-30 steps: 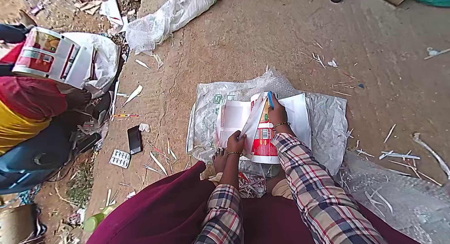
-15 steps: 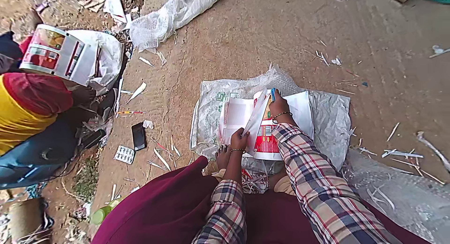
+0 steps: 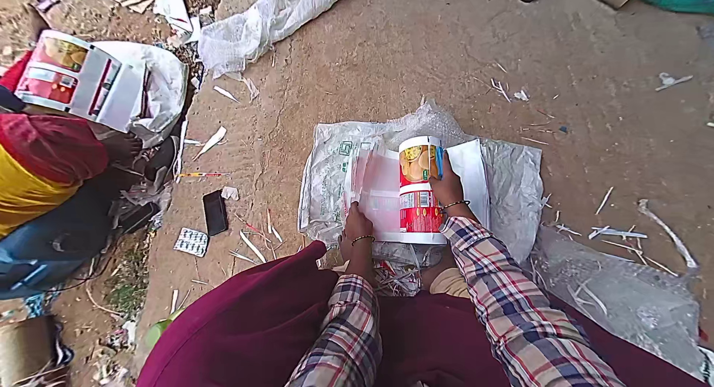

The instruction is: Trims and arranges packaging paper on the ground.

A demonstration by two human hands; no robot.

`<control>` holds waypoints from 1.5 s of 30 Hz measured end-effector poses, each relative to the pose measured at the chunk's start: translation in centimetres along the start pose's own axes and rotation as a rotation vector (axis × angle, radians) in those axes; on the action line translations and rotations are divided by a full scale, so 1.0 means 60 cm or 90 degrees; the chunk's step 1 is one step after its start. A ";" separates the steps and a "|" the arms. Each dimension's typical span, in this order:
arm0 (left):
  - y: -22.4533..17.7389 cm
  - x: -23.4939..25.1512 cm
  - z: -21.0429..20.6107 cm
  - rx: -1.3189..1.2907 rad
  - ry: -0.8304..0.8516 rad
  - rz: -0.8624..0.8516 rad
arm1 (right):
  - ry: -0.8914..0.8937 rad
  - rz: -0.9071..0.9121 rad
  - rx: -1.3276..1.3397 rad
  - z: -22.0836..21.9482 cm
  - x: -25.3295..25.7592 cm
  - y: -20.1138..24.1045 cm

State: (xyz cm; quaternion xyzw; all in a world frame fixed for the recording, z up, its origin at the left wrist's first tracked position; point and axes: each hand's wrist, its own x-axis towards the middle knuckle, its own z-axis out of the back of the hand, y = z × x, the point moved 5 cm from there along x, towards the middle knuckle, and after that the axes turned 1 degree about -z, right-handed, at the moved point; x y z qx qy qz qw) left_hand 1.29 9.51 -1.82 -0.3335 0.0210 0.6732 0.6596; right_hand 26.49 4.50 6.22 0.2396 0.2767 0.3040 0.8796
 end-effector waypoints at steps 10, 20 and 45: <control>-0.162 -0.150 0.099 0.249 0.358 -0.052 | -0.052 0.026 0.059 -0.035 -0.007 -0.053; -0.131 -0.020 -0.085 -0.098 0.157 -0.112 | -0.030 0.014 0.097 -0.024 0.024 -0.069; -0.154 -0.080 -0.145 -0.094 -0.045 -0.358 | -0.098 -0.148 -0.198 0.101 0.061 -0.228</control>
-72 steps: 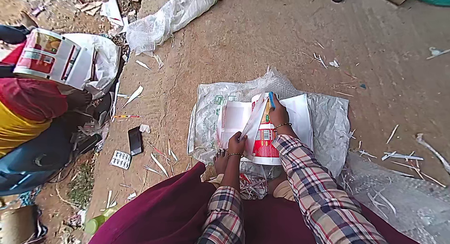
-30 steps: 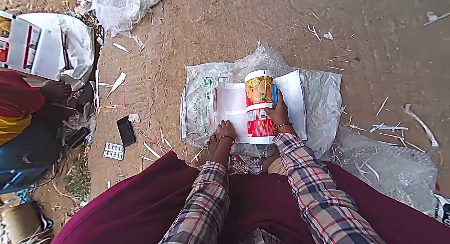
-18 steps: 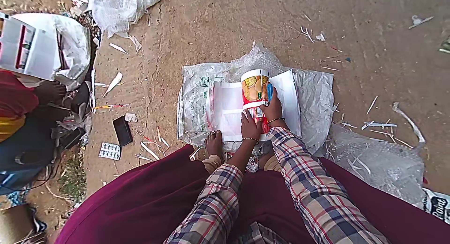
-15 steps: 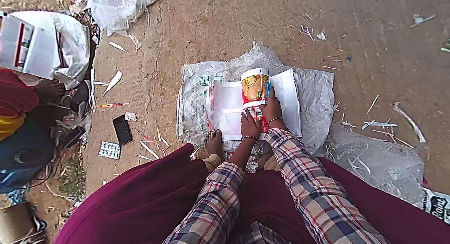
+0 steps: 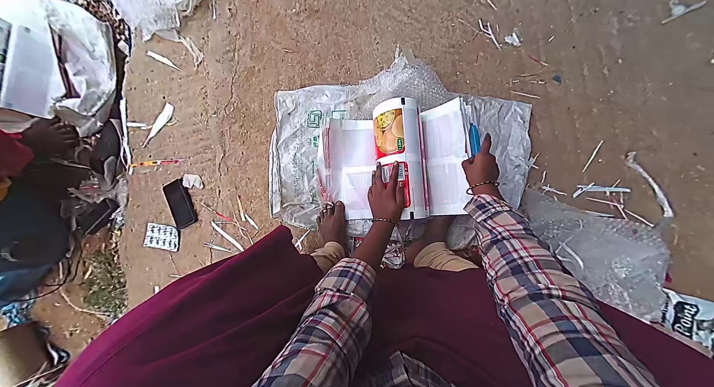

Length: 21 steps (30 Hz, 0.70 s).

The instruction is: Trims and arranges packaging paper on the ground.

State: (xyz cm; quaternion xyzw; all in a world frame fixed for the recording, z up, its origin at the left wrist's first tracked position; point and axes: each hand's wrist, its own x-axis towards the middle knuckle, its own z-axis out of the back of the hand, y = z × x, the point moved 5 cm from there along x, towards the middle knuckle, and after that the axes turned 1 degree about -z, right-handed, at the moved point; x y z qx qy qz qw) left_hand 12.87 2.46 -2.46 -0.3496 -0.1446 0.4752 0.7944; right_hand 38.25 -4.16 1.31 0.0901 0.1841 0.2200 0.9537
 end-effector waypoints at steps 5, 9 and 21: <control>0.006 0.004 0.005 0.021 0.019 0.009 | -0.110 -0.059 0.033 -0.067 0.011 -0.001; 0.006 0.006 0.009 0.037 0.022 0.030 | -0.125 -0.039 0.074 -0.113 0.005 -0.023; -0.411 -0.062 0.394 -0.752 -0.127 -0.473 | -0.203 0.191 0.261 -0.017 -0.124 -0.012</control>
